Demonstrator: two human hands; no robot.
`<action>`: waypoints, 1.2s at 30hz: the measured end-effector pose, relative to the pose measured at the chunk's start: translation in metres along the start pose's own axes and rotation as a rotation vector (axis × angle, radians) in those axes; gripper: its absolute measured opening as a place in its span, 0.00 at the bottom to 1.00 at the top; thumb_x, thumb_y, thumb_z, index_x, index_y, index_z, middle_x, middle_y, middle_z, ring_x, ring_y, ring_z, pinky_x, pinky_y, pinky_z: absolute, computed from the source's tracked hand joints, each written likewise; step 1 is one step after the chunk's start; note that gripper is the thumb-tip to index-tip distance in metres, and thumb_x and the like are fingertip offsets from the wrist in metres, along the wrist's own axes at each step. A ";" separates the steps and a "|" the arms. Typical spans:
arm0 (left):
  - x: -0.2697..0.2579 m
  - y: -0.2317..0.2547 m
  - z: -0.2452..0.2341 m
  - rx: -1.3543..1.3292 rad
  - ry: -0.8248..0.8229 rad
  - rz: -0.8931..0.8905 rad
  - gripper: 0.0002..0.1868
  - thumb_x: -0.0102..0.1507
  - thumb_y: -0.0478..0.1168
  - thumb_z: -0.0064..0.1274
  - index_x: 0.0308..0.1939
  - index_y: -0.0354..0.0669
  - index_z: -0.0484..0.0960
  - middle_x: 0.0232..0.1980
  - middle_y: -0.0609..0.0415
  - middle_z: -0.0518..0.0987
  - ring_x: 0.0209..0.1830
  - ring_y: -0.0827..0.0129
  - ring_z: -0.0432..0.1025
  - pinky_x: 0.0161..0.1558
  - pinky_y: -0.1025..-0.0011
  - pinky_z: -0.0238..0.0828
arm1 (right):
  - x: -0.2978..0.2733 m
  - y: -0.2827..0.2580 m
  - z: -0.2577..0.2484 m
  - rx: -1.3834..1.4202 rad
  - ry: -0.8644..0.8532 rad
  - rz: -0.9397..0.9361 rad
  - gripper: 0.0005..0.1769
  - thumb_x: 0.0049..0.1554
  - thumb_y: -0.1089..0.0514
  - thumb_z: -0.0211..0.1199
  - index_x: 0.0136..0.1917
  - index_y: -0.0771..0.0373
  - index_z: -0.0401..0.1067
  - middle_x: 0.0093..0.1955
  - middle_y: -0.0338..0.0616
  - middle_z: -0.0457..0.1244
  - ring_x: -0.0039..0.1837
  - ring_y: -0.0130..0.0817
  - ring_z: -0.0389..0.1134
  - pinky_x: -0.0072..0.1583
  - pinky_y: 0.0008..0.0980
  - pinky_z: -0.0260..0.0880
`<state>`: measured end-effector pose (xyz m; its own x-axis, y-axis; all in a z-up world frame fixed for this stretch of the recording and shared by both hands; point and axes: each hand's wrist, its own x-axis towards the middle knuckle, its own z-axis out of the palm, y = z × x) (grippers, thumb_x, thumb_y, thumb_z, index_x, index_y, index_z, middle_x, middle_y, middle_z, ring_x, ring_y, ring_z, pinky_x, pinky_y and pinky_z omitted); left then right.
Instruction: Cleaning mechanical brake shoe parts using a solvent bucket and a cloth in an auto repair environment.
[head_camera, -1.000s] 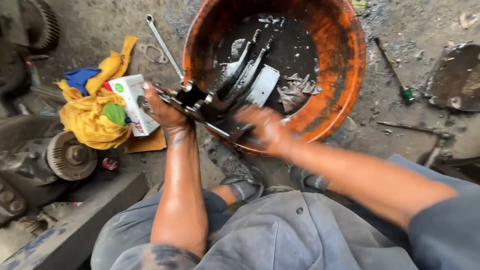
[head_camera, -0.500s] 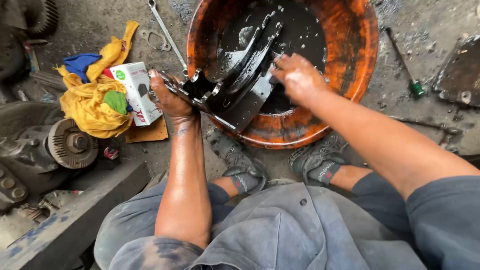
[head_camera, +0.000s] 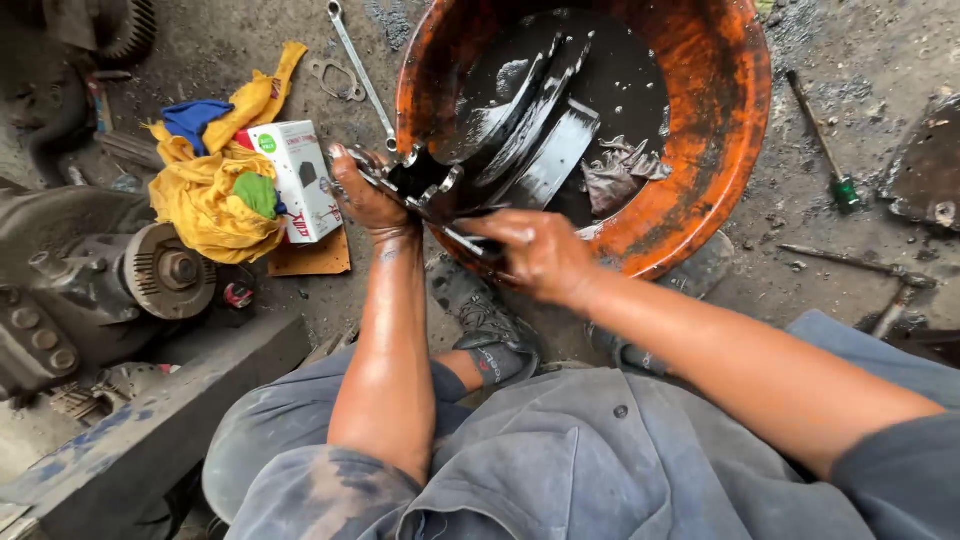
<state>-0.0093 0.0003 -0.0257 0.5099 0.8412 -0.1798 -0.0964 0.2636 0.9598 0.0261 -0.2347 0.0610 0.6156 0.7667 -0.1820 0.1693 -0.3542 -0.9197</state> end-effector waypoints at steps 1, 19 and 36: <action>0.001 -0.006 -0.005 0.002 -0.003 0.004 0.25 0.68 0.61 0.46 0.28 0.46 0.73 0.24 0.58 0.71 0.23 0.70 0.66 0.29 0.67 0.62 | 0.001 0.025 0.006 0.002 0.003 -0.003 0.28 0.52 0.66 0.51 0.64 0.60 0.75 0.56 0.56 0.70 0.51 0.53 0.72 0.54 0.40 0.73; -0.004 -0.025 -0.008 -0.114 -0.041 -0.020 0.25 0.71 0.55 0.40 0.24 0.47 0.68 0.23 0.59 0.67 0.23 0.71 0.61 0.29 0.68 0.57 | 0.027 0.036 -0.005 -0.155 0.234 -0.223 0.16 0.52 0.69 0.65 0.55 0.70 0.72 0.52 0.60 0.69 0.53 0.56 0.71 0.55 0.43 0.74; 0.001 -0.055 -0.014 0.093 -0.352 -0.070 0.11 0.70 0.44 0.56 0.45 0.39 0.80 0.36 0.61 0.74 0.36 0.77 0.66 0.41 0.74 0.64 | 0.138 0.103 -0.109 -0.864 -0.046 0.007 0.15 0.52 0.62 0.59 0.53 0.60 0.79 0.54 0.54 0.70 0.58 0.54 0.70 0.62 0.49 0.70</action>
<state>-0.0159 -0.0065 -0.0815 0.7769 0.6046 -0.1756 0.0185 0.2569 0.9663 0.2128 -0.2235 -0.0207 0.5901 0.7774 -0.2177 0.7030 -0.6274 -0.3348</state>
